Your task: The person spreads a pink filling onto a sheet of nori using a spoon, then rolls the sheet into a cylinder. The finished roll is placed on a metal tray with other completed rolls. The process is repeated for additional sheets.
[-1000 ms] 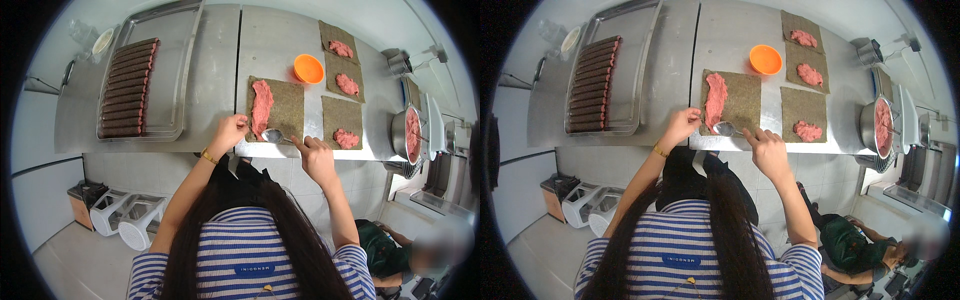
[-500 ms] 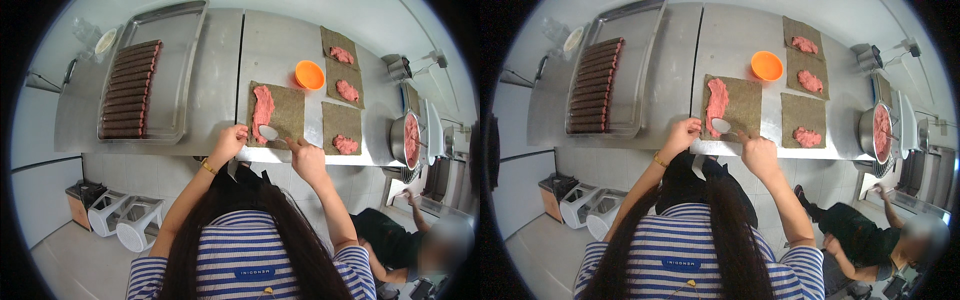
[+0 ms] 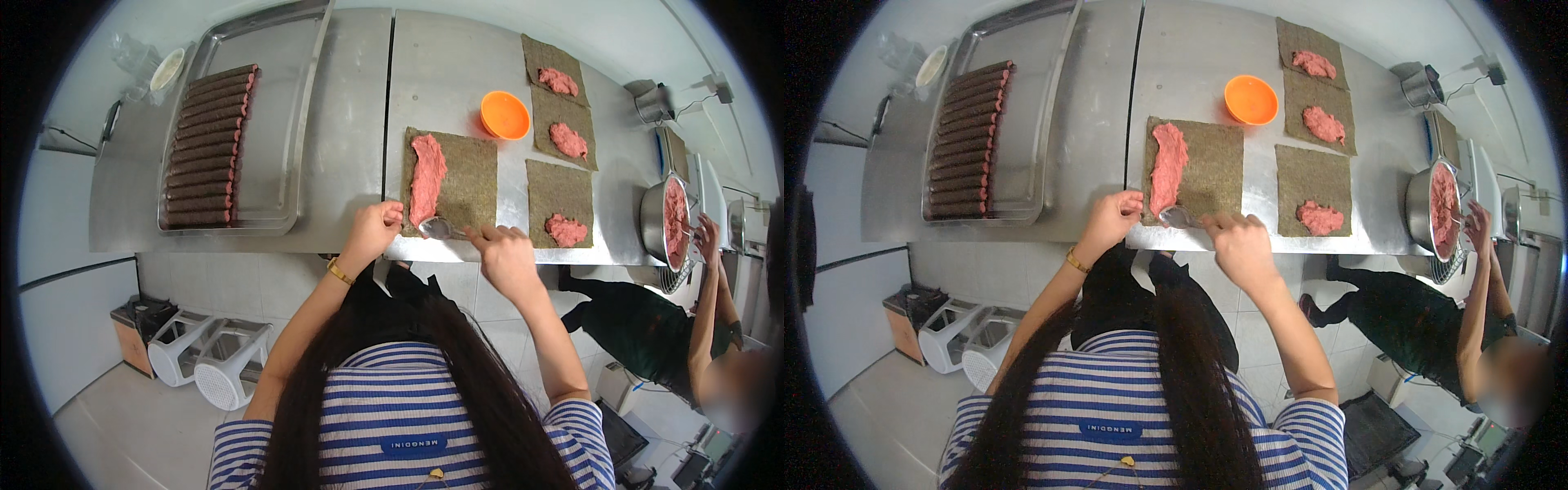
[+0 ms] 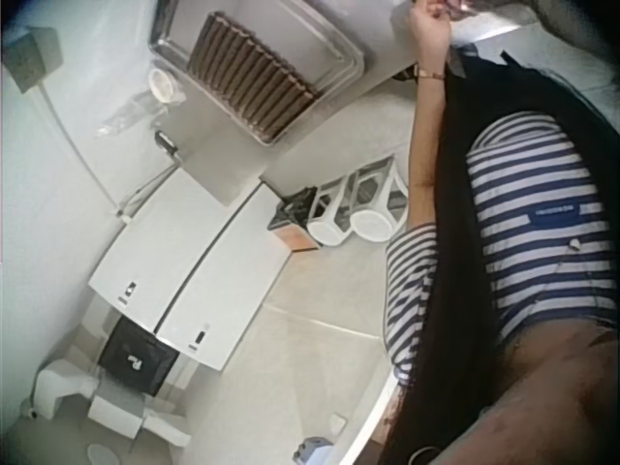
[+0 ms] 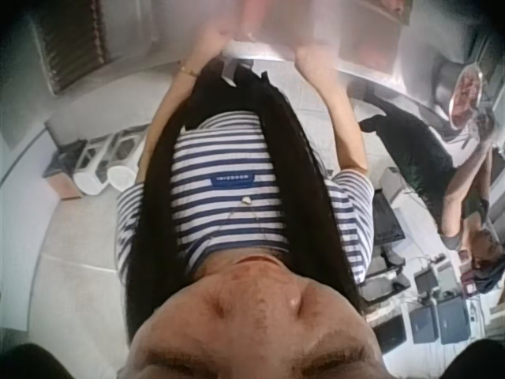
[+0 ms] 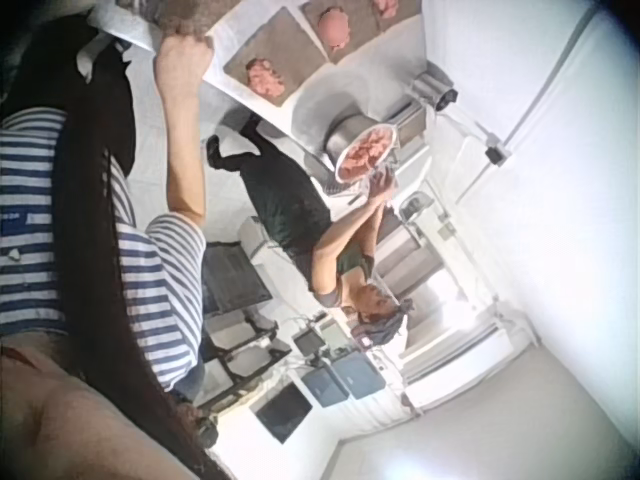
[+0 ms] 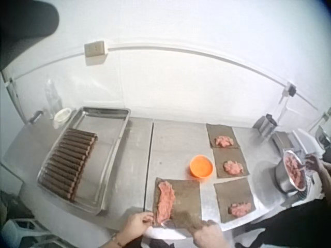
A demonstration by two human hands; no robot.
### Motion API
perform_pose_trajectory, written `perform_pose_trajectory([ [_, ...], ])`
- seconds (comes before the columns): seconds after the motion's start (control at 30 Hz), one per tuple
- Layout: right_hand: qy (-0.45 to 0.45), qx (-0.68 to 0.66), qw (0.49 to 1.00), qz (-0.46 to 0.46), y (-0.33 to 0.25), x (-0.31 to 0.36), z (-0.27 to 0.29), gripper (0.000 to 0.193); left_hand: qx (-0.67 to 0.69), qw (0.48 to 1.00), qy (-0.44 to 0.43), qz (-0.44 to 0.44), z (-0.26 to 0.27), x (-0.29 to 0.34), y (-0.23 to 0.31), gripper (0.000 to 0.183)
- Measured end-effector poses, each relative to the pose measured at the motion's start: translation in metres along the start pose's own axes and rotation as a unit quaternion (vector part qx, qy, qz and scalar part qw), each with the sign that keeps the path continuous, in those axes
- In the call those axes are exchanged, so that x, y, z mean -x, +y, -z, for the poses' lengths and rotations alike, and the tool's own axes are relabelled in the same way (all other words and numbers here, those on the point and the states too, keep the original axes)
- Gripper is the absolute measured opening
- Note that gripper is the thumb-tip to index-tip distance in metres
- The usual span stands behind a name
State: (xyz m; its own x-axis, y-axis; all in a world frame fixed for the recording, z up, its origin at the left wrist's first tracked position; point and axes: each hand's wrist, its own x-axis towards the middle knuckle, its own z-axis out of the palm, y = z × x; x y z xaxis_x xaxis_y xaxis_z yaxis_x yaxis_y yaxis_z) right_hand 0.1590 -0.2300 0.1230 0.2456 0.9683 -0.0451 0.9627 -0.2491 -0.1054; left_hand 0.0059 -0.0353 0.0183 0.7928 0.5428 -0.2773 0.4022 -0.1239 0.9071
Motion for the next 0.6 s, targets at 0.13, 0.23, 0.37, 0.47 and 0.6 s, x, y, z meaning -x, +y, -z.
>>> perform_pose_trajectory([
  [0.13,0.046,0.006,0.999,0.002,0.015,-0.004,0.005,0.04,-0.021,1.0,0.01,-0.005,-0.001,0.001,0.002,0.031],
  [0.23,0.056,0.013,0.998,0.018,0.013,-0.016,-0.008,0.038,-0.021,1.0,0.018,-0.011,-0.004,0.001,0.003,0.031],
  [0.37,0.083,0.016,0.996,0.016,0.016,-0.036,-0.024,0.044,-0.031,0.999,0.025,-0.025,-0.004,0.003,0.002,0.032],
  [0.47,0.091,0.021,0.996,0.009,0.023,-0.049,-0.028,0.043,-0.036,0.999,0.024,-0.031,-0.004,0.001,0.003,0.032],
  [0.6,0.083,0.027,0.996,0.001,0.029,-0.061,-0.027,0.042,-0.022,0.999,0.026,-0.024,-0.004,0.003,0.005,0.032],
])
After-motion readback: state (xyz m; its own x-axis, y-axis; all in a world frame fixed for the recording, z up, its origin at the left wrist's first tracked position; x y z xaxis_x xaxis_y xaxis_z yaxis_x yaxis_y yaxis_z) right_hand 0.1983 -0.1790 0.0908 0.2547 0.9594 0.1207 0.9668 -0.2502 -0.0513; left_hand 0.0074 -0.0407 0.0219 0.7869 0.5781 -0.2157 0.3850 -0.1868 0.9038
